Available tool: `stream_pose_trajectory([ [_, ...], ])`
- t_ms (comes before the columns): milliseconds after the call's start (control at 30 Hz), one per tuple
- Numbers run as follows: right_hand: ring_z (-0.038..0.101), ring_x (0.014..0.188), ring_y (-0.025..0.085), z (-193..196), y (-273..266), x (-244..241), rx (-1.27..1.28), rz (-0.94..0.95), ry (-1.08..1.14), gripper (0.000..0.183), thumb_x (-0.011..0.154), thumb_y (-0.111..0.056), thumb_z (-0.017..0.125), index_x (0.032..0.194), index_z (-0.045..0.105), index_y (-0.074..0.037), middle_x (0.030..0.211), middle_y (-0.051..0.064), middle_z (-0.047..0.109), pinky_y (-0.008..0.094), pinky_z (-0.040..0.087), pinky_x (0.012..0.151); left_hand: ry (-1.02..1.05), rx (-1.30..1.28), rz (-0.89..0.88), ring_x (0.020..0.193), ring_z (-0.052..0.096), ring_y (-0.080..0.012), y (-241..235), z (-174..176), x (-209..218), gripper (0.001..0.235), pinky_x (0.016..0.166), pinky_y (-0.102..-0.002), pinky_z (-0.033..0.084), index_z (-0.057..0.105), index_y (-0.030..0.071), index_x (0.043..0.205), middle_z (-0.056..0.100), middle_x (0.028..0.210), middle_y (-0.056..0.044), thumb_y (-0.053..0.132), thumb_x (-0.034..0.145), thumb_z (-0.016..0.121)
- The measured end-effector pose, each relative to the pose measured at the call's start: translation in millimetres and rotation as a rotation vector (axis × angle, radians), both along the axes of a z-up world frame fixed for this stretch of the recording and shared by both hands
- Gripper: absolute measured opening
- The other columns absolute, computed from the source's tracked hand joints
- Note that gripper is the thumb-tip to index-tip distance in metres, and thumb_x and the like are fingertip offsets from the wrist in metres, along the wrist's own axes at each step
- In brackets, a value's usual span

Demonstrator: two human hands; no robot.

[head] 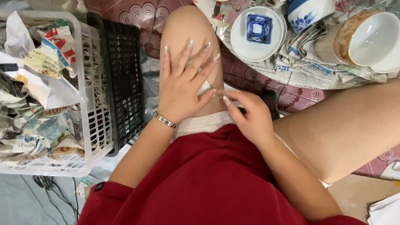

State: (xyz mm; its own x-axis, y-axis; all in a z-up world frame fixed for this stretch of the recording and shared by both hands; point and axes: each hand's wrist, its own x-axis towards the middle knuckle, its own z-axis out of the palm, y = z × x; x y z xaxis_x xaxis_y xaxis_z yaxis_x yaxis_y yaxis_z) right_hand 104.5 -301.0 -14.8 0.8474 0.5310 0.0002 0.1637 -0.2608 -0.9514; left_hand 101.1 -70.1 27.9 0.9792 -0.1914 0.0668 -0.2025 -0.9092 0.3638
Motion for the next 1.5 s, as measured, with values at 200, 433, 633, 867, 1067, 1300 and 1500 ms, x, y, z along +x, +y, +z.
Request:
stream_pose_trajectory([
  [200, 0.066, 0.074, 0.021, -20.4, 39.8, 2.4, -0.001, -0.109, 0.487, 0.027, 0.098, -0.024, 0.07, 0.111, 0.06, -0.003, 0.086, 0.01, 0.069, 0.033, 0.055, 0.068, 0.029, 0.067, 0.019, 0.154, 0.03, -0.0311, -7.5, 9.1, 3.3, 0.079, 0.123, -0.069, 0.011, 0.059, 0.016, 0.147, 0.043, 0.162, -0.003, 0.033, 0.072, 0.078],
  [433, 0.063, 0.065, 0.024, -28.0, 53.3, 21.1, -0.229, -0.014, 0.406, 0.036, 0.094, -0.038, 0.071, 0.097, 0.06, -0.004, 0.076, 0.012, 0.067, 0.037, 0.051, 0.062, 0.032, 0.138, 0.022, 0.158, 0.024, -0.0307, -9.7, 8.8, 5.3, 0.096, 0.123, -0.07, 0.005, 0.05, 0.014, 0.156, 0.038, 0.167, -0.006, 0.037, 0.069, 0.08],
  [633, 0.063, 0.07, 0.028, -14.9, 45.3, 18.0, -0.03, 0.06, 0.296, 0.024, 0.093, -0.026, 0.073, 0.091, 0.064, -0.005, 0.078, 0.012, 0.064, 0.037, 0.052, 0.066, 0.171, -0.072, -0.104, 0.156, 0.012, -0.0414, -3.0, 25.4, 1.6, 0.12, 0.117, -0.071, -0.005, 0.034, 0.011, 0.159, 0.025, 0.167, -0.023, 0.05, 0.058, 0.086],
  [867, 0.062, 0.083, 0.03, 28.8, -15.0, 45.8, -0.027, 0.148, -0.278, 0.013, 0.086, -0.021, 0.077, 0.093, 0.07, -0.012, 0.084, 0.008, 0.06, 0.042, 0.047, 0.074, 0.328, -0.594, 0.05, 0.122, 0.052, -0.0351, 0.1, 34.2, -0.9, 0.091, 0.102, -0.04, 0.044, 0.041, 0.004, 0.151, 0.051, 0.134, -0.023, 0.035, 0.079, 0.087],
  [1067, 0.059, 0.099, 0.026, 65.4, -70.8, 66.3, -0.274, 0.23, -0.702, 0.028, 0.087, -0.034, 0.077, 0.108, 0.071, -0.016, 0.105, 0.005, 0.061, 0.043, 0.044, 0.083, 0.531, -0.793, 0.099, 0.082, 0.071, -0.0116, -36.4, -5.5, -5.7, 0.022, 0.076, -0.027, 0.057, 0.076, 0.001, 0.109, 0.077, 0.095, -0.006, 0.018, 0.094, 0.078],
  [1300, 0.045, 0.131, 0.034, 45.2, -146.5, 86.7, -0.429, -0.488, -0.986, 0.059, 0.086, -0.034, 0.094, 0.129, 0.059, -0.014, 0.146, 0.015, 0.038, 0.049, 0.04, 0.102, 0.576, -1.426, 0.44, 0.096, 0.069, -0.0115, -95.9, -30.8, 25.2, 0.03, 0.086, -0.028, 0.057, 0.066, -0.004, 0.121, 0.074, 0.111, -0.007, 0.012, 0.096, 0.072],
  [1500, 0.054, 0.126, 0.037, 19.6, -152.1, 92.4, -0.343, -0.596, -0.429, 0.073, 0.072, -0.016, 0.096, 0.13, 0.054, -0.006, 0.156, 0.027, 0.029, 0.05, 0.048, 0.106, 0.703, -1.709, 0.489, 0.104, 0.071, -0.0179, -127.7, -27.2, 66.1, 0.035, 0.088, -0.035, 0.06, 0.062, -0.003, 0.127, 0.072, 0.119, -0.01, 0.015, 0.097, 0.069],
])
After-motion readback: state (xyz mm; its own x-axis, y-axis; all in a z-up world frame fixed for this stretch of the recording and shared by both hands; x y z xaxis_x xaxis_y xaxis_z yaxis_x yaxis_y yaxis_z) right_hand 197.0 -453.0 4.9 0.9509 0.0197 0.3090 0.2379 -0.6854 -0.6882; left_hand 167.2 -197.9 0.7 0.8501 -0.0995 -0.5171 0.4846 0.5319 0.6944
